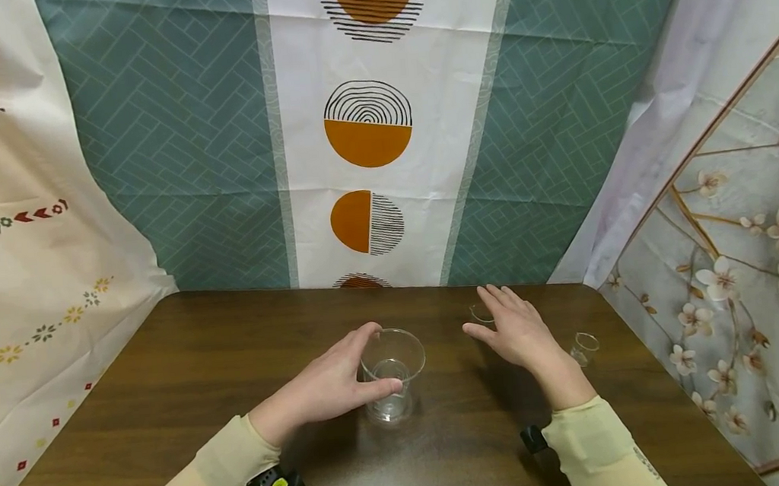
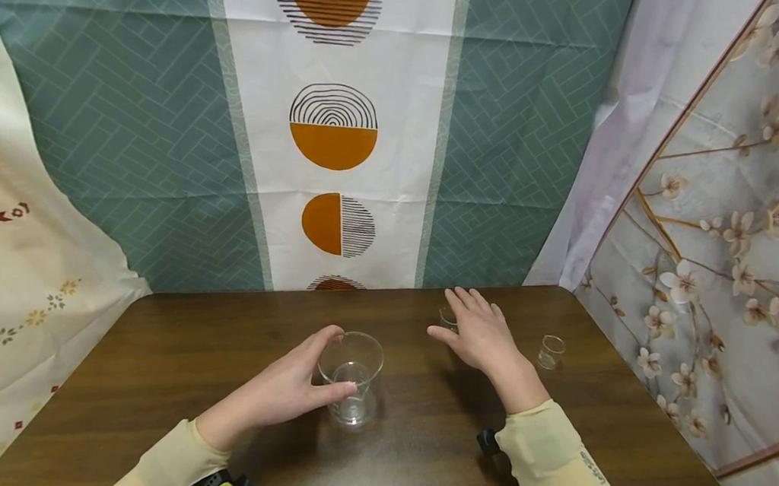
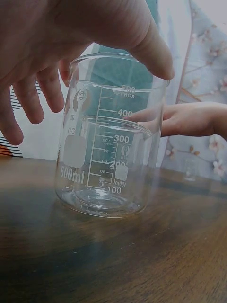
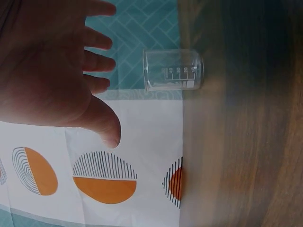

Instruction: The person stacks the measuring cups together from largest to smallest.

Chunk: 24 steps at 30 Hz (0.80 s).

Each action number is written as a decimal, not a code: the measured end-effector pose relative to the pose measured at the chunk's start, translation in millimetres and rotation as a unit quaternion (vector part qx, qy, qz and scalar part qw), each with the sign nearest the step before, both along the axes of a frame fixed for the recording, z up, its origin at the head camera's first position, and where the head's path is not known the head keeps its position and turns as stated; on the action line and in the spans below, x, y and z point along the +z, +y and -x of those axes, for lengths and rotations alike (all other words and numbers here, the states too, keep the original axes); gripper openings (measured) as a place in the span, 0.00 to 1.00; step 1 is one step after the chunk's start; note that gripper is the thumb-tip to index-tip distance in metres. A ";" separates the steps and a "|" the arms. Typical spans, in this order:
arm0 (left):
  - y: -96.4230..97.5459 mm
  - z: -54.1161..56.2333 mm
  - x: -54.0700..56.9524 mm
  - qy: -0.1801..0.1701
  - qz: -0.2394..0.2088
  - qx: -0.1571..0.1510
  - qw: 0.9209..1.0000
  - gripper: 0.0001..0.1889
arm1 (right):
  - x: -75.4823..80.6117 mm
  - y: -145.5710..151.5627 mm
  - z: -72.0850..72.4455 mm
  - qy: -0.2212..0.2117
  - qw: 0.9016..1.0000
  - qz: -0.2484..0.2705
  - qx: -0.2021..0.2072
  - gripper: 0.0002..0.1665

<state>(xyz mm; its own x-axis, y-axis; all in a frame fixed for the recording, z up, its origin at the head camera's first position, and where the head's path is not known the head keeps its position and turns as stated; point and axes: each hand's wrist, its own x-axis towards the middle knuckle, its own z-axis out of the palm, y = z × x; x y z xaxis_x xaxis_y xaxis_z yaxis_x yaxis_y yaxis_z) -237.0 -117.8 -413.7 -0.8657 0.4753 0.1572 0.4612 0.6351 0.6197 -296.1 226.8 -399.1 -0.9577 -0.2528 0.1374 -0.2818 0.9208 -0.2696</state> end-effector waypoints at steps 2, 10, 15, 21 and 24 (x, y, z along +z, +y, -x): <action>0.1 0.1 0.0 -0.002 0.000 0.000 1.000 0.49 | -0.6 1.0 1.5 -0.004 1.000 -0.001 -0.003 0.51; -0.8 0.8 0.9 -0.002 0.001 0.004 1.000 0.50 | -3.5 4.1 5.5 -0.019 1.000 0.000 -0.011 0.52; -0.3 1.3 -0.5 -0.005 0.000 0.003 1.000 0.50 | -6.5 6.1 6.0 -0.027 0.999 0.004 -0.016 0.52; 0.8 1.2 -0.7 -0.001 -0.005 -0.001 1.000 0.49 | -9.9 9.2 7.6 -0.032 0.999 0.005 -0.021 0.53; 0.8 1.4 -0.4 0.005 -0.005 -0.003 1.000 0.48 | -11.5 10.9 8.9 -0.036 0.999 0.005 -0.021 0.53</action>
